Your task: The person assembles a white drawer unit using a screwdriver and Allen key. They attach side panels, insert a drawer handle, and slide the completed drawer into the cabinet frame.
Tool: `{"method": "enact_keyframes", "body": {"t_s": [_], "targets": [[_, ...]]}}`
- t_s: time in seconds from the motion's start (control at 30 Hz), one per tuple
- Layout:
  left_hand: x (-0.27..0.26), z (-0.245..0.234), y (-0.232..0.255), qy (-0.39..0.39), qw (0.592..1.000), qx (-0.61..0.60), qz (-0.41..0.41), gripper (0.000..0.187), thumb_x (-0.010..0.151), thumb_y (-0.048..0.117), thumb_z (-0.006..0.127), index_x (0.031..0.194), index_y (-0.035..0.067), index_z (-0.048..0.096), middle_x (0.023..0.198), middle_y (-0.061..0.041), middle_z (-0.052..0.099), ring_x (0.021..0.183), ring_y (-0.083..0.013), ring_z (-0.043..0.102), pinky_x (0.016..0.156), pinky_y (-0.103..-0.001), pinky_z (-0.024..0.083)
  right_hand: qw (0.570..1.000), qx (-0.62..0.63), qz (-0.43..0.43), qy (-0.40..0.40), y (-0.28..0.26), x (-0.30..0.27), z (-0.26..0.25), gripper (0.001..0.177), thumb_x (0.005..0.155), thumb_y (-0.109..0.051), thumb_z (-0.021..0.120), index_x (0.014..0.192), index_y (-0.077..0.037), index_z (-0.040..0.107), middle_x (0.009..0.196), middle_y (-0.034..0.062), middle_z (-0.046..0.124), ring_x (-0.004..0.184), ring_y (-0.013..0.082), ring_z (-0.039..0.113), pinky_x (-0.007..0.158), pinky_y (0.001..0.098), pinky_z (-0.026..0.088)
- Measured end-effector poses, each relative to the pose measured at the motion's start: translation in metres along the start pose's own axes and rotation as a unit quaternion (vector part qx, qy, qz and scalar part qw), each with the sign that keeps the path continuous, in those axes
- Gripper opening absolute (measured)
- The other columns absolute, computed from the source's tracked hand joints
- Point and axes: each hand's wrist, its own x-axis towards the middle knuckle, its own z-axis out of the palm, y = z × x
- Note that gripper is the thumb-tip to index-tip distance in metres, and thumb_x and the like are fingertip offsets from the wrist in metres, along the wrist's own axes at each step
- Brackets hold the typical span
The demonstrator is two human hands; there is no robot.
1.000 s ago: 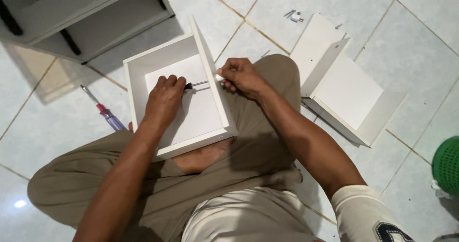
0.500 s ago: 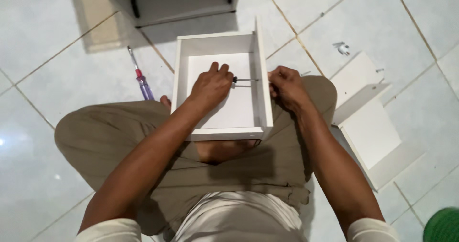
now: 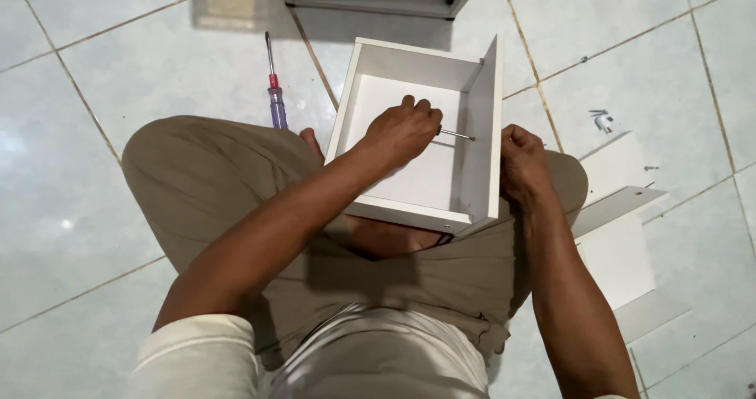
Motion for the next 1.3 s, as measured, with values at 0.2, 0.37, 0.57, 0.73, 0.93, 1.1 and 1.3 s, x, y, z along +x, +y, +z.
{"method": "enact_keyframes", "body": {"t_s": [0.2,0.37,0.57,0.73,0.93,1.1,1.3], "targets": [[-0.001,0.006,-0.008,-0.006,0.999,0.006,0.037,0.006,0.085,-0.001,0.063,0.09,-0.002,0.067,0.089,-0.017,0.068,0.095,-0.0355,0.064,0.067,-0.041,0.06,1.0,0.01,-0.02,-0.019,0.003,0.001,-0.003,0.022,0.102,-0.006,0.067,0.082,-0.006,0.059,0.075,0.0021,0.063,0.06,0.0078,0.058,0.055,0.0238,0.054],[-0.002,0.002,-0.003,0.041,0.999,0.015,0.029,0.004,0.082,-0.003,0.064,0.086,-0.003,0.066,0.09,-0.018,0.066,0.097,-0.0366,0.063,0.06,-0.039,0.06,1.0,0.006,-0.019,-0.019,0.004,0.002,-0.004,0.021,0.102,-0.007,0.067,0.082,-0.007,0.06,0.076,0.002,0.065,0.061,0.0075,0.059,0.056,0.0236,0.055],[-0.004,0.0,-0.003,-0.041,0.999,0.003,-0.009,0.005,0.084,-0.003,0.063,0.088,-0.002,0.065,0.091,-0.02,0.066,0.092,-0.0354,0.065,0.067,-0.041,0.06,0.999,0.029,-0.019,-0.031,0.002,-0.001,-0.002,0.02,0.102,-0.009,0.068,0.083,-0.006,0.061,0.076,0.0026,0.065,0.061,0.0081,0.059,0.057,0.0237,0.055],[-0.007,0.003,-0.002,-0.012,1.0,-0.002,0.007,0.008,0.082,-0.005,0.063,0.09,-0.003,0.065,0.091,-0.02,0.067,0.09,-0.0359,0.065,0.068,-0.043,0.06,0.999,0.03,-0.008,-0.016,0.0,-0.005,-0.001,0.017,0.098,-0.005,0.07,0.084,-0.006,0.061,0.077,0.0028,0.066,0.062,0.0086,0.061,0.059,0.0241,0.057],[-0.003,0.01,-0.008,-0.008,1.0,0.015,0.027,0.003,0.081,-0.004,0.064,0.082,-0.004,0.066,0.092,-0.022,0.067,0.094,-0.0374,0.064,0.066,-0.04,0.06,0.999,0.038,-0.006,-0.02,0.0,-0.002,-0.001,0.019,0.099,-0.004,0.07,0.082,-0.005,0.061,0.075,0.0038,0.065,0.06,0.0091,0.06,0.057,0.0248,0.056],[-0.004,0.006,-0.009,-0.067,0.998,0.015,0.013,0.008,0.087,-0.005,0.061,0.091,-0.002,0.068,0.092,-0.019,0.069,0.098,-0.037,0.063,0.072,-0.043,0.06,0.999,0.026,-0.016,-0.016,0.002,0.001,0.0,0.019,0.1,-0.006,0.069,0.082,-0.005,0.061,0.076,0.0038,0.066,0.062,0.0097,0.061,0.057,0.0254,0.057],[0.0,-0.005,0.0,-0.016,0.999,0.048,0.008,0.009,0.082,0.0,0.063,0.09,-0.005,0.065,0.094,-0.021,0.065,0.094,-0.0383,0.064,0.059,-0.041,0.061,0.999,0.042,-0.009,-0.012,0.004,-0.002,0.001,0.017,0.098,-0.005,0.067,0.082,-0.005,0.062,0.073,0.0041,0.064,0.059,0.0099,0.059,0.052,0.0251,0.052]]}}
